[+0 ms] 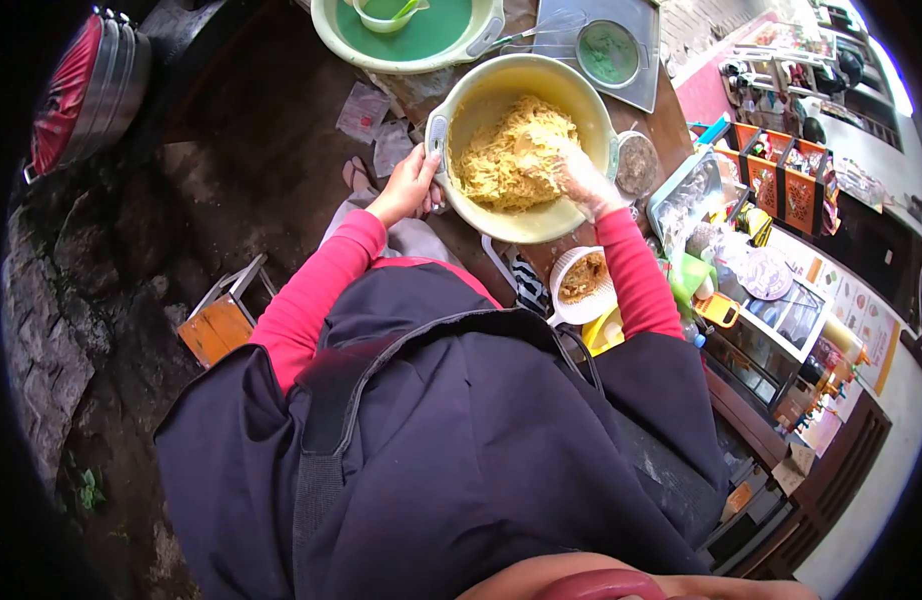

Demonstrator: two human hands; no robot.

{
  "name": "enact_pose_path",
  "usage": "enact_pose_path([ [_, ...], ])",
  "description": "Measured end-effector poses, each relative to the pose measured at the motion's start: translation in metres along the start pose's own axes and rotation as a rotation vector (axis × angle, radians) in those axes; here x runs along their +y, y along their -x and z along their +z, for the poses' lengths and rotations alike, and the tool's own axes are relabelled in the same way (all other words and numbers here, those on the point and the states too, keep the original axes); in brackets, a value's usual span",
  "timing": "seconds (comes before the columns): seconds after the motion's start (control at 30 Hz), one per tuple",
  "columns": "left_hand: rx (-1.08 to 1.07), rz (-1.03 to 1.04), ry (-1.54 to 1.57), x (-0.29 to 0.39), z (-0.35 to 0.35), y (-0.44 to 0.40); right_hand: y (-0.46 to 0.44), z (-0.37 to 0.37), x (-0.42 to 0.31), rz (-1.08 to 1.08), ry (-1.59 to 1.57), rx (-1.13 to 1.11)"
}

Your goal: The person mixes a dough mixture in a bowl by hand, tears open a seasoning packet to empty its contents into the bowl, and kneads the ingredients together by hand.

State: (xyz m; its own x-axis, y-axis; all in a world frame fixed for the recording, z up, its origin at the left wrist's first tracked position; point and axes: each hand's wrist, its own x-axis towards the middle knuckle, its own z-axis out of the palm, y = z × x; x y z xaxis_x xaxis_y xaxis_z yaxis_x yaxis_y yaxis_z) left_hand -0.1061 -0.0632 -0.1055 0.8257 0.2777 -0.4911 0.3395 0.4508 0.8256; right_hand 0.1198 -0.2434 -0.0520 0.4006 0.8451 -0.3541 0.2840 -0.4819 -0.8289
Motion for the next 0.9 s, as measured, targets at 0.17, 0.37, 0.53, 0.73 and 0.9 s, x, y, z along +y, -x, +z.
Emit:
enact_pose_path([
  [0.17,-0.015,-0.018,0.003,-0.002,-0.001,-0.002,0.034,-0.02,-0.055,-0.199,0.317,0.06],
  [0.37,-0.037,-0.026,0.01,-0.004,0.0,-0.004,0.031,0.058,0.047,0.001,0.677,0.209],
  [0.53,-0.061,-0.018,-0.06,0.005,-0.003,-0.004,-0.018,0.091,0.025,0.375,0.451,0.177],
  [0.73,-0.069,-0.071,-0.102,0.008,-0.001,-0.002,-0.057,0.103,-0.009,0.423,0.248,0.213],
  [0.9,-0.093,-0.101,-0.036,0.008,-0.006,-0.004,-0.033,0.051,0.017,-0.302,0.283,0.159],
])
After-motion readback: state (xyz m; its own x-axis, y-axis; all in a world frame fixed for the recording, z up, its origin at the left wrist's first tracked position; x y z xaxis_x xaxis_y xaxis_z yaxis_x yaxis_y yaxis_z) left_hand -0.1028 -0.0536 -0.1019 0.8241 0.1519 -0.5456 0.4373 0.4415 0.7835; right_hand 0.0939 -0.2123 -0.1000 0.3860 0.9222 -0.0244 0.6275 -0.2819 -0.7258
